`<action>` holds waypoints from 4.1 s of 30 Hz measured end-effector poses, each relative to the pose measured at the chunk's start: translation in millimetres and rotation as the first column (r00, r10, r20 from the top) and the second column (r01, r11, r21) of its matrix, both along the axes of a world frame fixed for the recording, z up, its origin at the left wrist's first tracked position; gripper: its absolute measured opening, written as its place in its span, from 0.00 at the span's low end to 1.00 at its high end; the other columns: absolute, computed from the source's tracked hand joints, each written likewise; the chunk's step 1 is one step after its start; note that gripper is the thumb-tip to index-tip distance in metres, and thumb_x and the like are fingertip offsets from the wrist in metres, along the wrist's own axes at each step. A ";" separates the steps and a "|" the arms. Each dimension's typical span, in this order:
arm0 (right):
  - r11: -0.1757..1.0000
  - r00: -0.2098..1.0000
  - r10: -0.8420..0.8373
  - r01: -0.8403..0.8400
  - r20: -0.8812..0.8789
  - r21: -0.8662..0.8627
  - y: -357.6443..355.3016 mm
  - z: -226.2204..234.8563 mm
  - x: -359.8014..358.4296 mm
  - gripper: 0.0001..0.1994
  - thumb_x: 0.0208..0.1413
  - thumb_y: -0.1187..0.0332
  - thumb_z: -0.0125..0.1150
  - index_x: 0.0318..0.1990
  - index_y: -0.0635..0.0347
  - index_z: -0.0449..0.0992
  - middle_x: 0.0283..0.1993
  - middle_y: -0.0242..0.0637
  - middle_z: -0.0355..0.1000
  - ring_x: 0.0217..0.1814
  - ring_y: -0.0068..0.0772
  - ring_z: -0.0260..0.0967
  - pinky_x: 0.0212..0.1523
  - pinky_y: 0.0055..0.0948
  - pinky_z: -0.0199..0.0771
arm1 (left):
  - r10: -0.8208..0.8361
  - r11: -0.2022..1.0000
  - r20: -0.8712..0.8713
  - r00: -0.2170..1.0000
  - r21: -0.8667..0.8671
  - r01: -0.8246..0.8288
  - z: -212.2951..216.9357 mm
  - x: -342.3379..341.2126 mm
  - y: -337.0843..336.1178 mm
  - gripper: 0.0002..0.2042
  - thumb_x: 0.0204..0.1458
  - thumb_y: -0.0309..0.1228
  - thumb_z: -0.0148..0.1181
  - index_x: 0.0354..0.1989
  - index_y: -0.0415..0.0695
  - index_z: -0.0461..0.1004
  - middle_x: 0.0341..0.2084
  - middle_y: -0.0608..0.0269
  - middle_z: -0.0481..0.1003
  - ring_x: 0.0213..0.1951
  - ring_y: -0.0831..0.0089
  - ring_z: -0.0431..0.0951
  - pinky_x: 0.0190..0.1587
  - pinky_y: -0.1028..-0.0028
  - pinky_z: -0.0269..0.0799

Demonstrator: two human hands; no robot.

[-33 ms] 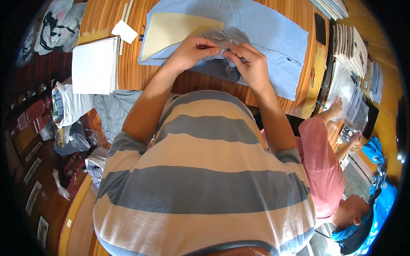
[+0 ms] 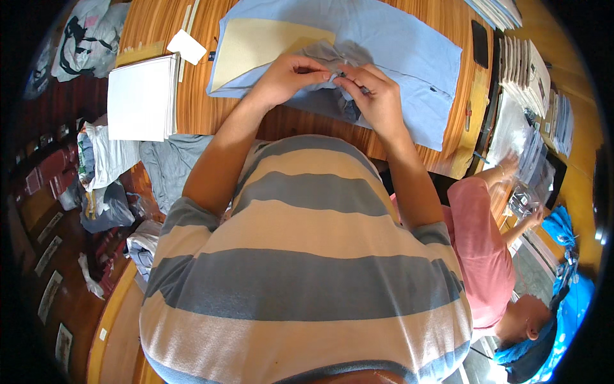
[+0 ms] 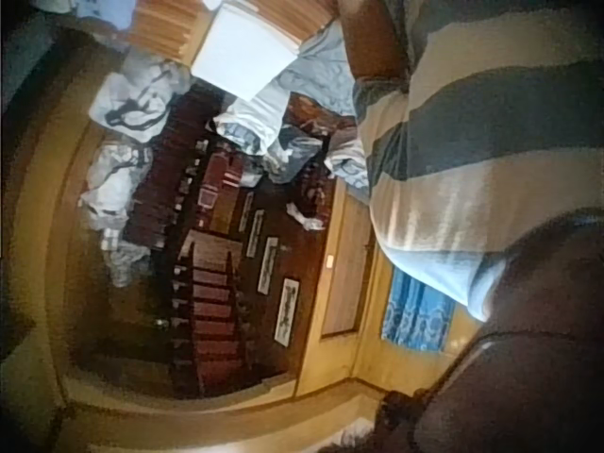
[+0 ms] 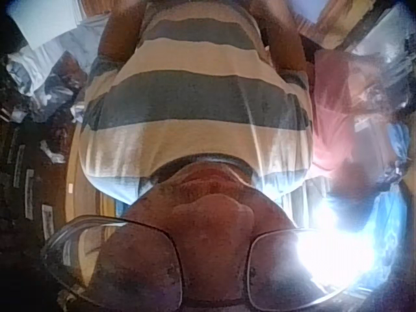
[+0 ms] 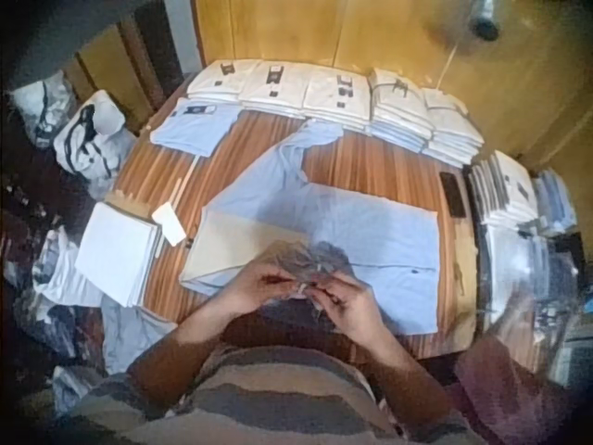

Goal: The person folds shirts by placing them on a table, inserting a cardboard sheet, folding the sleeves and sides over the cardboard, and then folding the bottom up to complete the garment.

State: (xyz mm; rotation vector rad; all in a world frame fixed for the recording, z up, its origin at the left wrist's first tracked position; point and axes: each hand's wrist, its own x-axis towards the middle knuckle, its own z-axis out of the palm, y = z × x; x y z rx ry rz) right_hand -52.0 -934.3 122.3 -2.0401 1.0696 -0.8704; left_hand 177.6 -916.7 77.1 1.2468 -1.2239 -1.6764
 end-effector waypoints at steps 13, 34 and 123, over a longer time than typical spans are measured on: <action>0.997 0.997 0.054 -0.051 -0.059 0.051 -9.4 4.0 -2.2 0.05 0.60 0.74 0.69 0.42 0.61 0.86 0.37 0.40 0.81 0.35 0.41 0.81 0.36 0.32 0.81 | 0.062 0.973 0.232 0.971 -0.231 -0.007 5.2 -11.9 10.4 0.13 0.63 0.33 0.69 0.51 0.39 0.82 0.41 0.66 0.84 0.42 0.81 0.79 0.45 0.76 0.75; 0.921 0.991 -0.035 0.082 -0.129 0.382 -18.9 -6.1 4.6 0.08 0.67 0.69 0.65 0.47 0.64 0.84 0.36 0.42 0.83 0.32 0.24 0.75 0.36 0.28 0.77 | 0.287 0.866 0.304 0.908 -0.488 -0.110 -11.6 -22.4 4.1 0.13 0.54 0.31 0.73 0.45 0.39 0.83 0.38 0.57 0.85 0.42 0.68 0.84 0.46 0.71 0.79; 0.605 0.749 0.146 -0.584 -0.646 -0.541 -200.4 102.6 58.8 0.12 0.55 0.71 0.66 0.47 0.59 0.78 0.45 0.42 0.77 0.47 0.46 0.76 0.50 0.43 0.77 | 0.187 0.854 0.826 0.532 -0.404 0.328 -62.3 176.8 56.6 0.33 0.66 0.24 0.53 0.80 0.43 0.51 0.75 0.59 0.64 0.75 0.61 0.63 0.79 0.54 0.52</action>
